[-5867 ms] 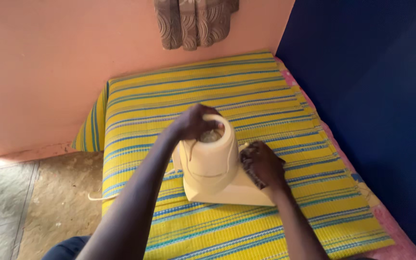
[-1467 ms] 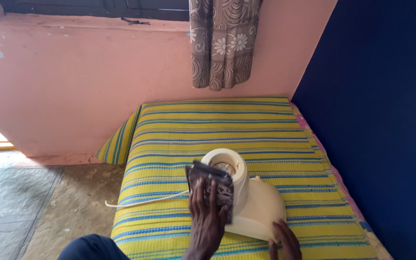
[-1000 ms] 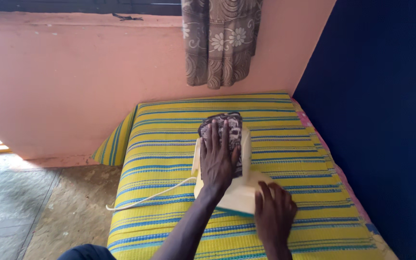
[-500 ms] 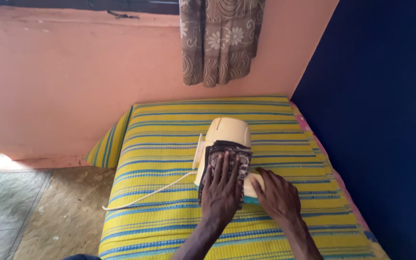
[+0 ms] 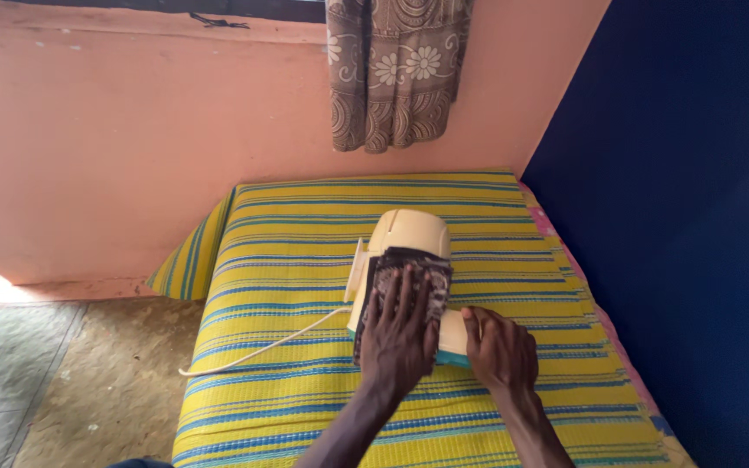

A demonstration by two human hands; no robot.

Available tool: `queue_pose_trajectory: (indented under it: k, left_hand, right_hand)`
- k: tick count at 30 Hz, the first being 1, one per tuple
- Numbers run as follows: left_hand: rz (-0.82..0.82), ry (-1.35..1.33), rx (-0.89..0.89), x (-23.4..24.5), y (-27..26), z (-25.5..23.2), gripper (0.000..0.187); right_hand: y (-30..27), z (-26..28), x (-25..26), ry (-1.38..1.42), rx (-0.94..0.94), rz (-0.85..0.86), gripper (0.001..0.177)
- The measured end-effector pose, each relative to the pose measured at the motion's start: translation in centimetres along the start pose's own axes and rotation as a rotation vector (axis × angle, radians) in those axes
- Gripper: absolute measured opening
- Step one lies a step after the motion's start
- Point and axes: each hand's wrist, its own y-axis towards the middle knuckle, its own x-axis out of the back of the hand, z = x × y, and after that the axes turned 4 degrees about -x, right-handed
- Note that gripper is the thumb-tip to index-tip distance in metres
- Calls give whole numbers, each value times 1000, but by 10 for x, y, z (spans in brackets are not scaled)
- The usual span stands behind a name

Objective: The person wipes the exterior of a cream-colored electric appliance with a dark patterned cloth. They rotate the appliance to clean multiple sides and the top surface, then place it back on the striped mat.

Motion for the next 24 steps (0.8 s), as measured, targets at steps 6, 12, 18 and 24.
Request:
queue_pose_trajectory:
  k: [6, 12, 18, 24]
  left_hand:
    - [20, -72, 51, -8, 58, 19, 70]
    - [-13, -248, 173, -16, 96, 43, 68]
    - [12, -105, -57, -2, 22, 9, 65]
    - [14, -95, -111, 0, -38, -24, 65]
  right_hand:
    - [5, 1, 2, 35, 44, -73, 52]
    - [5, 3, 8, 11, -78, -53, 55]
    - [17, 5, 5, -5, -74, -86, 61]
    - [22, -15, -8, -25, -136, -22, 72]
